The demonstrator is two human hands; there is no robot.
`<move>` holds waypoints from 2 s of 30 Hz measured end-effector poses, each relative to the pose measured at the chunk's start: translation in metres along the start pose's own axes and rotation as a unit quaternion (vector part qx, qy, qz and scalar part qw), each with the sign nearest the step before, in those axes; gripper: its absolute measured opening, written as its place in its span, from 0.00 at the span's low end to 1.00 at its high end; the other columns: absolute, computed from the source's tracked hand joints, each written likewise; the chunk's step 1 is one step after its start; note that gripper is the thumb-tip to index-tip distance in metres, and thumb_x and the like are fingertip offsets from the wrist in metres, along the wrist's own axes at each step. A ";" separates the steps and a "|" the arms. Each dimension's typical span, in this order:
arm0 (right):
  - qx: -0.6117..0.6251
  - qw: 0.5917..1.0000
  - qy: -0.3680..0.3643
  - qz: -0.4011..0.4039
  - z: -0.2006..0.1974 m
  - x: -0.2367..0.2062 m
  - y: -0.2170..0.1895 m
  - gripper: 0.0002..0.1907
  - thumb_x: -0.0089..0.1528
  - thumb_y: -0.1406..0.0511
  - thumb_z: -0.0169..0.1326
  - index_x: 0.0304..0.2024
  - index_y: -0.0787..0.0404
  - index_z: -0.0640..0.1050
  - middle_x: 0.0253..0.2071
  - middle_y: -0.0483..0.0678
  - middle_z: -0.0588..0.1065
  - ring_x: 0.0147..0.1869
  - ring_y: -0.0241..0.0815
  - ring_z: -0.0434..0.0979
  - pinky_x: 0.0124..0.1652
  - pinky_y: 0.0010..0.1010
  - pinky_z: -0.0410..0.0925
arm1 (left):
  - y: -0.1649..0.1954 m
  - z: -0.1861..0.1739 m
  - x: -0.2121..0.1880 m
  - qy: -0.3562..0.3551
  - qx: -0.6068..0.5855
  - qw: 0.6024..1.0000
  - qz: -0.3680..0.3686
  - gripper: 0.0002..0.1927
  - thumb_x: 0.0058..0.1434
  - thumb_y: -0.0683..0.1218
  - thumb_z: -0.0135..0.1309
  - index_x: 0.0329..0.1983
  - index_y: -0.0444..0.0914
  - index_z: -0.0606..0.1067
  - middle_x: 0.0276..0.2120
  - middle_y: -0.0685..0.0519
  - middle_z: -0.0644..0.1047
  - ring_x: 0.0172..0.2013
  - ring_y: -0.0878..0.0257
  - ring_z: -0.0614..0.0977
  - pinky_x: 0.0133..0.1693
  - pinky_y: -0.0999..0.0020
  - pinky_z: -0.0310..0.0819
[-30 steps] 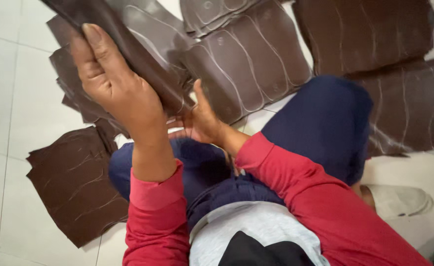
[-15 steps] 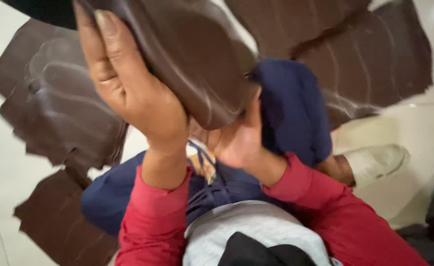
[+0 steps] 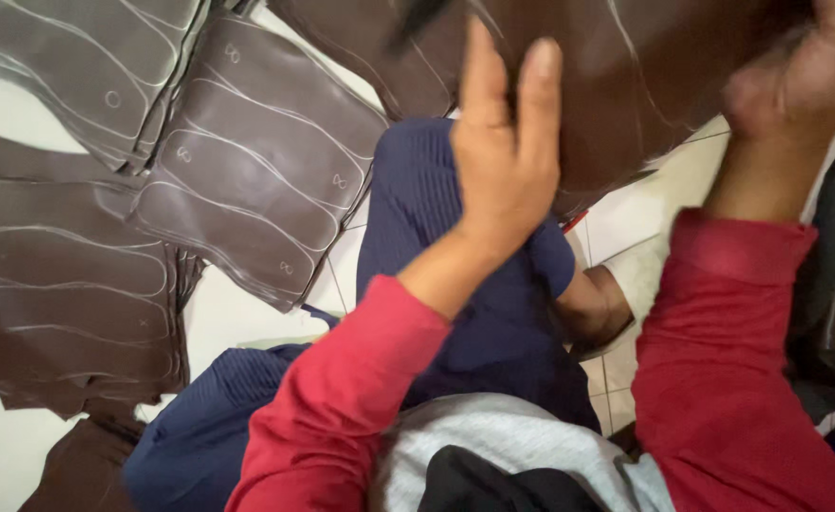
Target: The person sits on the floor and repeatedly picks up, flips, and stacks brown material pieces with white outlines. The person moves pieces between piles and aligns them by hand.
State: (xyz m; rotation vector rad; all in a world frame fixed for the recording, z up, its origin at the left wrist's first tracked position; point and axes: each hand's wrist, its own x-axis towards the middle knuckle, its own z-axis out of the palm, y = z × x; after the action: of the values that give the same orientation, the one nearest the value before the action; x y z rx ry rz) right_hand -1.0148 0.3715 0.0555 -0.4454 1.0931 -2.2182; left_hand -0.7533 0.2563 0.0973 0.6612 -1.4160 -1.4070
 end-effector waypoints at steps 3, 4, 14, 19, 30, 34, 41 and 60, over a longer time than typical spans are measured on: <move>-0.057 0.995 -0.073 0.039 -0.071 -0.012 0.011 0.14 0.67 0.69 0.58 0.56 0.65 0.77 0.54 0.50 0.76 0.61 0.48 0.77 0.67 0.42 0.70 | -0.040 0.017 -0.019 -0.066 0.134 0.982 -0.114 0.33 0.77 0.48 0.55 0.75 0.29 0.55 0.55 0.40 0.77 0.55 0.52 0.80 0.57 0.65 0.75; -0.089 0.990 0.047 0.100 -0.091 -0.018 0.026 0.13 0.68 0.70 0.59 0.55 0.65 0.77 0.54 0.50 0.76 0.61 0.48 0.77 0.67 0.42 0.70 | -0.051 0.020 -0.023 -0.095 0.196 0.964 -0.154 0.38 0.76 0.48 0.57 0.77 0.27 0.51 0.54 0.37 0.77 0.54 0.49 0.81 0.54 0.62 0.77; -0.076 0.937 0.255 0.228 -0.158 -0.037 0.088 0.15 0.64 0.77 0.55 0.53 0.67 0.73 0.56 0.55 0.74 0.55 0.50 0.81 0.58 0.46 0.77 | -0.050 -0.067 -0.020 -0.197 0.013 0.926 -0.323 0.48 0.69 0.48 0.52 0.79 0.40 0.34 0.52 0.48 0.79 0.39 0.63 0.87 0.31 0.73 0.79; -0.188 0.922 0.241 0.238 -0.162 -0.043 0.076 0.18 0.67 0.76 0.57 0.60 0.68 0.74 0.50 0.50 0.78 0.37 0.36 0.77 0.30 0.26 0.66 | -0.038 -0.207 -0.002 -0.008 0.135 0.952 -0.275 0.34 0.75 0.48 0.56 0.80 0.39 0.58 0.46 0.49 0.76 0.40 0.67 0.83 0.33 0.76 0.70; -0.609 0.661 0.406 0.163 -0.096 -0.026 0.087 0.16 0.69 0.66 0.55 0.59 0.61 0.80 0.36 0.44 0.67 0.31 0.33 0.60 0.30 0.27 0.54 | -0.032 -0.575 -0.104 0.378 0.438 0.776 -0.251 0.33 0.65 0.49 0.59 0.71 0.35 0.64 0.53 0.47 0.81 0.51 0.58 0.82 0.55 0.64 0.74; -0.669 0.658 0.345 0.042 -0.011 -0.008 0.117 0.17 0.70 0.66 0.56 0.61 0.61 0.78 0.44 0.47 0.70 0.39 0.36 0.65 0.38 0.28 0.60 | -0.042 -0.637 -0.146 0.450 0.507 0.678 -0.284 0.37 0.62 0.55 0.66 0.68 0.32 0.67 0.60 0.36 0.72 0.60 0.43 0.75 0.60 0.55 0.67; -0.614 0.736 -0.274 -0.076 0.268 -0.037 0.226 0.17 0.72 0.68 0.57 0.63 0.61 0.78 0.58 0.49 0.76 0.60 0.40 0.77 0.58 0.32 0.72 | -0.034 -0.656 -0.112 0.520 0.404 0.601 -0.454 0.39 0.50 0.61 0.67 0.60 0.39 0.70 0.59 0.42 0.70 0.58 0.43 0.74 0.56 0.50 0.69; -0.657 0.586 -0.443 -0.168 0.544 -0.192 0.540 0.32 0.57 0.60 0.71 0.59 0.63 0.74 0.52 0.55 0.74 0.59 0.57 0.71 0.60 0.45 0.63 | 0.001 -0.690 -0.097 0.504 0.352 0.637 -0.466 0.24 0.58 0.57 0.59 0.57 0.48 0.72 0.48 0.54 0.81 0.51 0.50 0.81 0.49 0.51 0.72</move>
State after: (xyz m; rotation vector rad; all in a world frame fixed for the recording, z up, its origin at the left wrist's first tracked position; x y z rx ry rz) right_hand -0.3727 -0.0750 -0.0541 -2.1817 1.8455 -0.5806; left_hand -0.0994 0.0616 -0.0427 2.4953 -0.5438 -0.7052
